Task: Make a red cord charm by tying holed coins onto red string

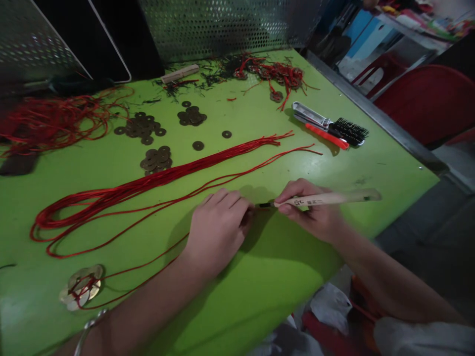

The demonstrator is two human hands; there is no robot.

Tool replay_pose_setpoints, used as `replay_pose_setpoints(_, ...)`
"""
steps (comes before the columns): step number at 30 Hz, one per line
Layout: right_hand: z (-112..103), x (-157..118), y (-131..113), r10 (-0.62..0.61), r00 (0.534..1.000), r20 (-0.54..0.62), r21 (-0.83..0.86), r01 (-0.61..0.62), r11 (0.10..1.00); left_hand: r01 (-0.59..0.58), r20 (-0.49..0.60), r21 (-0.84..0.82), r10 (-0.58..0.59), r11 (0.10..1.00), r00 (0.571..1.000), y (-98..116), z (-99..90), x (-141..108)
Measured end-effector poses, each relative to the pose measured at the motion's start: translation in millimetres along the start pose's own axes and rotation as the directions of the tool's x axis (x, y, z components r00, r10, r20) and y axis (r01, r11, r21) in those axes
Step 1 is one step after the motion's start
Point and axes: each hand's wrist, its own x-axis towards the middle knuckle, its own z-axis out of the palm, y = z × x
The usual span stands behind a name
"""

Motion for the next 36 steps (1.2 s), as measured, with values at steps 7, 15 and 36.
replay_pose_setpoints(7,3.5,-1.9,1.4,0.022,1.0,0.017,-0.116,-0.019,0.993,-0.01,0.0,0.024,0.01,1.0,1.0,0.6,-1.0,-1.1)
replay_pose_setpoints(15,3.5,-3.5,5.3,-0.006,0.999,0.034,-0.142,0.011,0.99,-0.049,-0.042,0.054,0.051,0.997,0.998,-1.8,1.2,-1.0)
replay_pose_setpoints(36,5.0,1.5,3.3,-0.052,0.996,0.069,-0.201,0.065,0.977,-0.06,-0.039,0.079,0.063,0.995,0.997,-1.4,0.7,-1.3)
